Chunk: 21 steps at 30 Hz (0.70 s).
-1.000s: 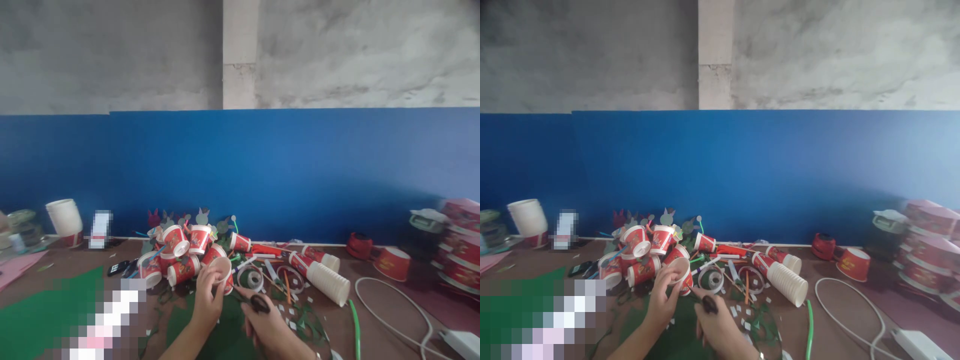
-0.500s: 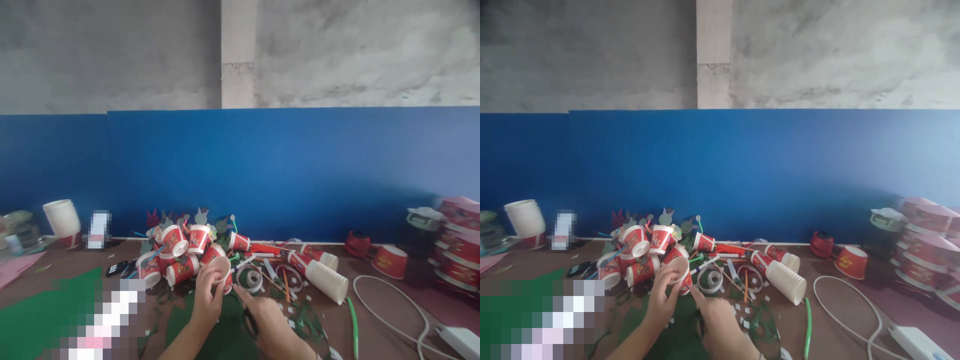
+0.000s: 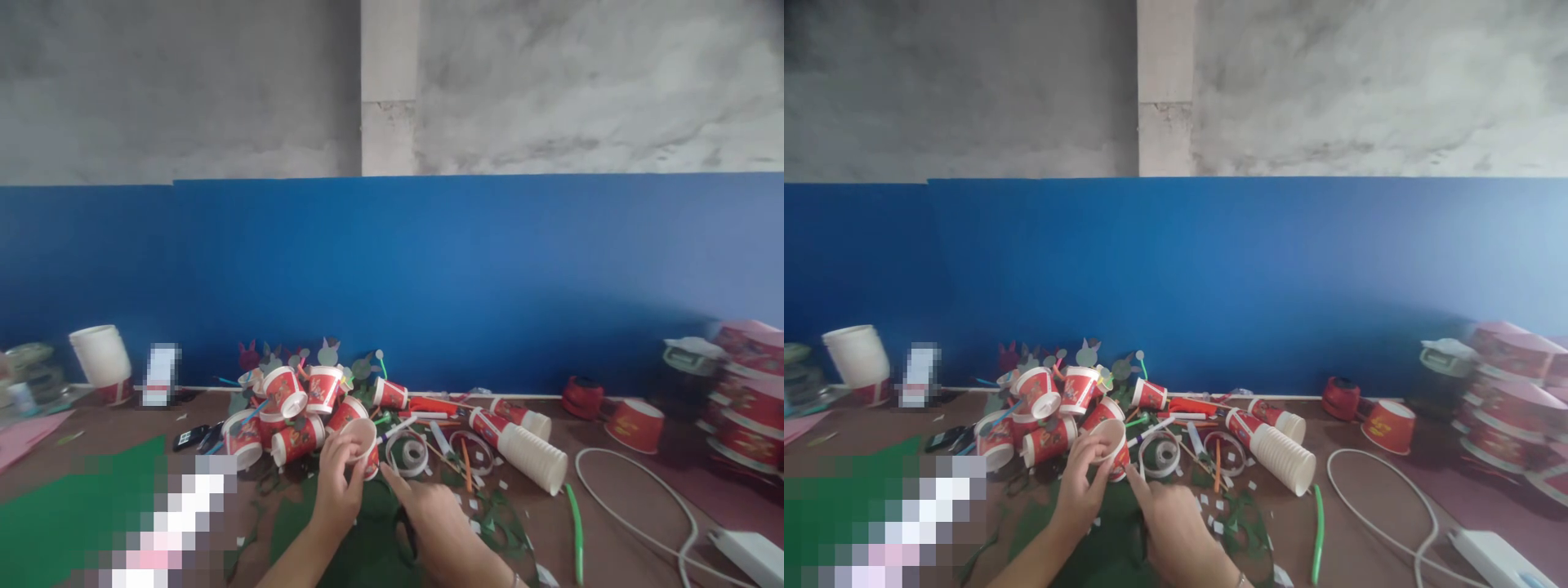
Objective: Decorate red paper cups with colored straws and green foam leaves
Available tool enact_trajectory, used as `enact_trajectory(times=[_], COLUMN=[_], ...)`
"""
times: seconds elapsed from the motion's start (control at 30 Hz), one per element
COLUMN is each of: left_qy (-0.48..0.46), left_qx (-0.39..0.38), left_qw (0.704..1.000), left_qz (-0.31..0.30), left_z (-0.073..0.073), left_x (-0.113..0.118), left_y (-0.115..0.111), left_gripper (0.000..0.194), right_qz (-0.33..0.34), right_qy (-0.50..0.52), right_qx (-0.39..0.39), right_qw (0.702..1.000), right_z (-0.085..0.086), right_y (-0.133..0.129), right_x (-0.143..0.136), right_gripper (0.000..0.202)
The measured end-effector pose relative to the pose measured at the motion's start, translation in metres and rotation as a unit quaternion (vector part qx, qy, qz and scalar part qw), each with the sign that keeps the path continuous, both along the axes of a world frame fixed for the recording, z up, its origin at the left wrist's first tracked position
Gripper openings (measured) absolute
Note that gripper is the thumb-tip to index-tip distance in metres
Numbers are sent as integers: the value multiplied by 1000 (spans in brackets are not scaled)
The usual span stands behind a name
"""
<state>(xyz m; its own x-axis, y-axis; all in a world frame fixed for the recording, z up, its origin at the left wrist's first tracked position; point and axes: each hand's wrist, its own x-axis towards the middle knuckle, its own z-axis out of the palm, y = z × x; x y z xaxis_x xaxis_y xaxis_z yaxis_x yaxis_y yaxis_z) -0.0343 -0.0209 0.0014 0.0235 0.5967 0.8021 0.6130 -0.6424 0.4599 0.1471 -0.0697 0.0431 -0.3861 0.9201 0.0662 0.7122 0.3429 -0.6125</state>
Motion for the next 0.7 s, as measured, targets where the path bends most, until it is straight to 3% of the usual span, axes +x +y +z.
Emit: enact_trajectory(times=[0.1,0.23,0.33,0.4,0.5,0.57,0.63,0.7], left_qy=[-2,-4,-2,0,1,-1,-5,-5], left_qx=[0,-9,-16,-16,-15,-14,-11,-8], left_qw=[1000,1000,1000,1000,1000,1000,999,998], left_qz=[-2,-2,-3,-3,1,15,39,56], left_z=[1,2,3,4,3,0,-4,-7], left_x=[0,1,2,2,2,2,2,2], left_y=[0,-2,-3,-3,-2,-1,0,1], left_gripper=[8,9,10,11,13,13,14,14], right_qz=[-11,-47,-48,-49,2,44,56,41], right_qy=[77,263,307,262,105,4,-33,15], right_qx=[-59,-250,-290,-249,-52,52,76,54], right_qw=[995,931,905,931,993,998,995,998], right_z=[-2,-5,-6,-5,1,5,7,6], right_y=[3,13,16,13,5,1,0,2], right_x=[-1,1,2,2,4,6,7,6], right_gripper=[53,42,40,44,52,63,70,63])
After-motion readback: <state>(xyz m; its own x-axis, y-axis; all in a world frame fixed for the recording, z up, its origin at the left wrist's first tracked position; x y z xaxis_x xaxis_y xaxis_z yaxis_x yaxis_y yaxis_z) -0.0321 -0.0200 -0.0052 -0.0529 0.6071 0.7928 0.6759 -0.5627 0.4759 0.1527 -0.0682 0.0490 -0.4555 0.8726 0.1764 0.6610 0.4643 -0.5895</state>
